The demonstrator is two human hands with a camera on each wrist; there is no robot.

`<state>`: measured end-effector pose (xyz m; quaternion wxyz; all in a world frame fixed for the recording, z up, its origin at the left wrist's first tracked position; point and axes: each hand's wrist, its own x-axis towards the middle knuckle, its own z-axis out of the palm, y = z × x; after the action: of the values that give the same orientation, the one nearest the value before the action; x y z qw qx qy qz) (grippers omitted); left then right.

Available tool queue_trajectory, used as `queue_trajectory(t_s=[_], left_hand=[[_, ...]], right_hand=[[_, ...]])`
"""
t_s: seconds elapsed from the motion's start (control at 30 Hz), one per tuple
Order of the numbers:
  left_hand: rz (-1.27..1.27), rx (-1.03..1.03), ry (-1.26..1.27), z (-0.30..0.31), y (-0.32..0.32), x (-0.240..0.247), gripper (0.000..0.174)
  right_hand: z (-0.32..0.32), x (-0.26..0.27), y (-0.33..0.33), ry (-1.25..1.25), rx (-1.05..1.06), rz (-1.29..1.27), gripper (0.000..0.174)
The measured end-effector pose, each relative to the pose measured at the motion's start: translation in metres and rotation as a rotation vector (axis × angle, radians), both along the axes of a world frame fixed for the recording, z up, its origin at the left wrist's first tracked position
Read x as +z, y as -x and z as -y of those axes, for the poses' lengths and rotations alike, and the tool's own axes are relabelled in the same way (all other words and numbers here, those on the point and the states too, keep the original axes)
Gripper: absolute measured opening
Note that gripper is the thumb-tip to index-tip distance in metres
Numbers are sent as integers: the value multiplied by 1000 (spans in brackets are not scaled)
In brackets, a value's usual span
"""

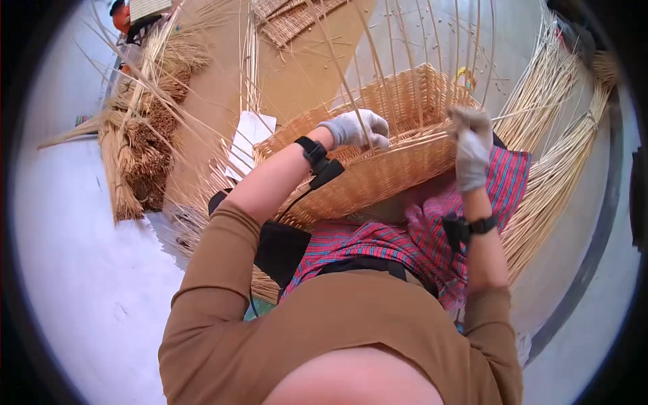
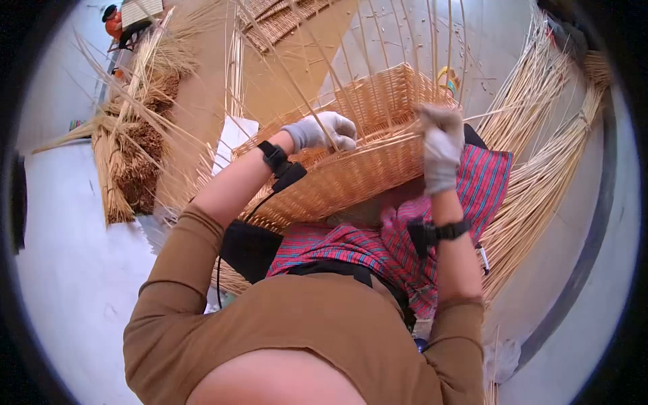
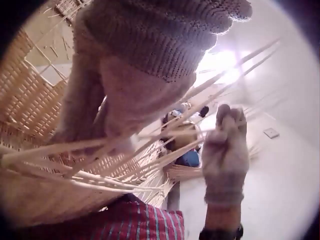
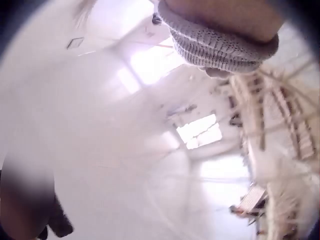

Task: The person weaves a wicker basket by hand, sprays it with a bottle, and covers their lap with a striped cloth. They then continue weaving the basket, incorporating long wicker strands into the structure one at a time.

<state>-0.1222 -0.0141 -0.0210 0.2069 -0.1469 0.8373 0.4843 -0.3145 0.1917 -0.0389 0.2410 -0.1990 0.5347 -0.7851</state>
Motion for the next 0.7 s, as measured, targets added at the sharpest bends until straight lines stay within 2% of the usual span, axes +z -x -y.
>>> queue_trajectory(t_s=[0.03,0.1,0.2,0.23,0.27,0.3,0.37,0.4,0.43,0.47,0.53,0.57,0.63,0.7], left_hand=[[-2,3,-4,-2,2,0,37],[215,118,-253,-4,8,8,39],[227,126,-258,-7,3,3,40],[192,138,-246,-5,-1,0,40],[144,148,-214,-4,-9,-2,37],[84,223,-263,-3,-21,-2,35],[16,601,-466,-2,-54,5,23],[6,608,-465,0,-72,6,23],[-61,755,-442,3,-94,1,20],[-123,905,-419,1,-113,2,19],[-126,952,-409,-6,-144,5,18],[-123,985,-398,-14,-152,11,18],[-153,975,-395,-23,-148,17,21],[-262,643,-204,-28,-131,19,24]], right_hand=[[-27,-25,0,-84,-52,204,22],[-58,-33,-9,-432,-130,351,20],[-49,-18,1,-369,-65,393,17],[-45,-40,15,-376,-62,269,14],[-37,-35,19,-334,-42,241,12],[-29,-32,22,-290,-23,217,10],[-26,-34,24,-246,-4,273,8],[-24,-34,27,-211,4,325,7],[-22,-31,28,-212,16,318,7],[-20,-27,29,-129,-1,414,7],[-13,-24,32,-19,-76,507,11],[-2,-8,30,-22,-69,505,11],[29,34,30,163,-103,413,11],[75,82,17,419,-33,473,11]])
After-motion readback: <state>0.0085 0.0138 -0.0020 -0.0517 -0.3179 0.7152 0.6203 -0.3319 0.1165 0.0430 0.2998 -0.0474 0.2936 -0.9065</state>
